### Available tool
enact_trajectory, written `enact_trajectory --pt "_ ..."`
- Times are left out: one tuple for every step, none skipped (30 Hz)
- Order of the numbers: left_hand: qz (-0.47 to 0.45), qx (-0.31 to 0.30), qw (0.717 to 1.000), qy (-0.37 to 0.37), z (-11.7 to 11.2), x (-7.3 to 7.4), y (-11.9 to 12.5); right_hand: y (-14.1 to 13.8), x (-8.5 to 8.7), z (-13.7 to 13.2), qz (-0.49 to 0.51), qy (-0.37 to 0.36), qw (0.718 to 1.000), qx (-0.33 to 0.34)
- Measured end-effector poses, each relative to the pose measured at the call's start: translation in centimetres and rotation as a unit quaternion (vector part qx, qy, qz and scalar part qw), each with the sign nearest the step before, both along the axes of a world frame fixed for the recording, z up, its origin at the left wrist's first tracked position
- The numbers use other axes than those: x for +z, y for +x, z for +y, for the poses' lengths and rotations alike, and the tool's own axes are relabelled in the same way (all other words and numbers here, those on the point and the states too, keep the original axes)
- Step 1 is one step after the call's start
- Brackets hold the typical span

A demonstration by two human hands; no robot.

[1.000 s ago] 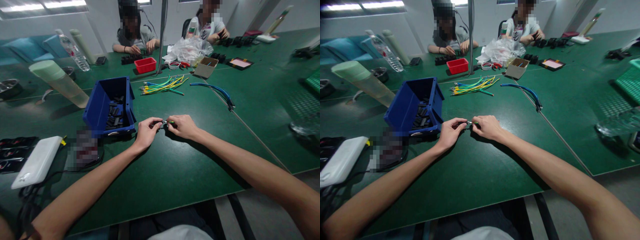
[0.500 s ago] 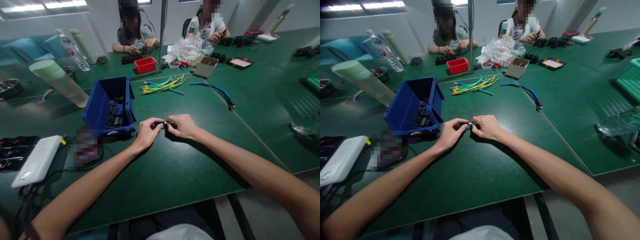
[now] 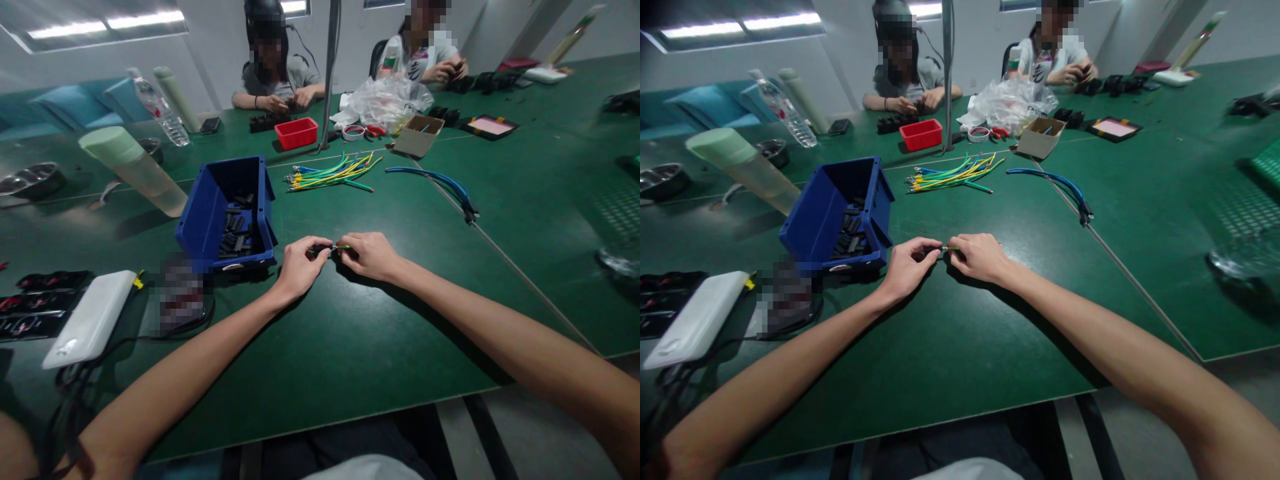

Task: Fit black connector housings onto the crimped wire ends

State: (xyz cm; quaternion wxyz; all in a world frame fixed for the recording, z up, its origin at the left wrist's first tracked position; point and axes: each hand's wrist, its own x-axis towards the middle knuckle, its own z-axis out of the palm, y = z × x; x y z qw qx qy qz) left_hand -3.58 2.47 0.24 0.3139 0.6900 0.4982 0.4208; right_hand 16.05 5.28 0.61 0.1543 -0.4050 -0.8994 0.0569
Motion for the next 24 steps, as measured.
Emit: enact_trajectory --pt "0.001 -0.001 1.000 0.001 0.00 -0.01 0.00 0.02 -0.11 0.04 0.000 0.003 1.000 0.003" --pt "0.001 -0.003 1.000 0.001 0.00 0.00 0.01 0.03 -0.22 0.07 0.001 0.008 1.000 0.006" --pt "0.000 -0.005 1.000 -0.001 0.00 0.01 0.03 0.03 -0.32 0.10 0.002 0.012 1.000 0.007" --pt "-0.003 -0.008 1.000 -0.004 -0.01 0.04 0.07 0.02 -0.41 0.12 0.004 0.016 1.000 0.007" --pt "-0.010 -0.011 1.000 -0.010 -0.03 0.08 0.12 0.01 -0.47 0.12 0.006 0.019 1.000 0.005" --pt "-0.021 -0.016 1.000 -0.017 -0.04 0.13 0.18 -0.02 -0.51 0.12 0.009 0.020 1.000 0.002" --pt "-0.033 -0.021 0.999 -0.026 -0.06 0.19 0.23 -0.04 -0.52 0.12 0.012 0.021 1.000 0.000" --pt "-0.046 -0.027 0.998 -0.035 -0.08 0.25 0.26 -0.06 -0.51 0.11 0.016 0.021 1.000 -0.003" --pt "-0.057 -0.032 0.997 -0.043 -0.10 0.30 0.27 -0.08 -0.49 0.11 0.018 0.022 1.000 -0.005" --pt "-0.064 -0.036 0.996 -0.050 -0.12 0.33 0.25 -0.08 -0.47 0.12 0.020 0.023 1.000 -0.005" --pt "-0.068 -0.039 0.995 -0.056 -0.12 0.34 0.21 -0.08 -0.45 0.13 0.021 0.024 0.999 -0.006" --pt "-0.070 -0.041 0.995 -0.059 -0.12 0.32 0.14 -0.07 -0.44 0.16 0.020 0.025 0.999 -0.006" --pt "-0.073 -0.042 0.995 -0.060 -0.11 0.28 0.07 -0.05 -0.44 0.20 0.020 0.025 0.999 -0.005" --pt "-0.076 -0.042 0.994 -0.059 -0.09 0.22 -0.01 -0.03 -0.44 0.24 0.019 0.024 1.000 -0.006" --pt "-0.080 -0.042 0.994 -0.056 -0.07 0.16 -0.07 0.00 -0.46 0.29 0.019 0.023 1.000 -0.007" --pt "-0.082 -0.042 0.994 -0.053 -0.05 0.10 -0.13 0.03 -0.48 0.33 0.020 0.023 0.999 -0.010" --pt "-0.082 -0.042 0.994 -0.052 -0.03 0.04 -0.17 0.06 -0.50 0.38 0.021 0.024 0.999 -0.012" --pt "-0.081 -0.043 0.994 -0.053 -0.02 -0.01 -0.19 0.09 -0.52 0.42 0.021 0.024 0.999 -0.014" --pt "-0.080 -0.045 0.994 -0.055 -0.02 -0.05 -0.21 0.11 -0.54 0.45 0.020 0.024 0.999 -0.015" --pt "-0.079 -0.047 0.994 -0.058 -0.02 -0.08 -0.22 0.13 -0.54 0.47 0.018 0.024 0.999 -0.015" --pt "-0.078 -0.050 0.994 -0.061 -0.03 -0.11 -0.23 0.14 -0.54 0.48 0.016 0.023 1.000 -0.014" --pt "-0.078 -0.053 0.993 -0.064 -0.03 -0.14 -0.23 0.15 -0.53 0.47 0.014 0.022 1.000 -0.012" --pt "-0.078 -0.056 0.993 -0.067 -0.03 -0.18 -0.24 0.15 -0.51 0.46 0.012 0.021 1.000 -0.011" --pt "-0.077 -0.058 0.993 -0.069 -0.03 -0.22 -0.25 0.15 -0.49 0.44 0.012 0.021 1.000 -0.011"
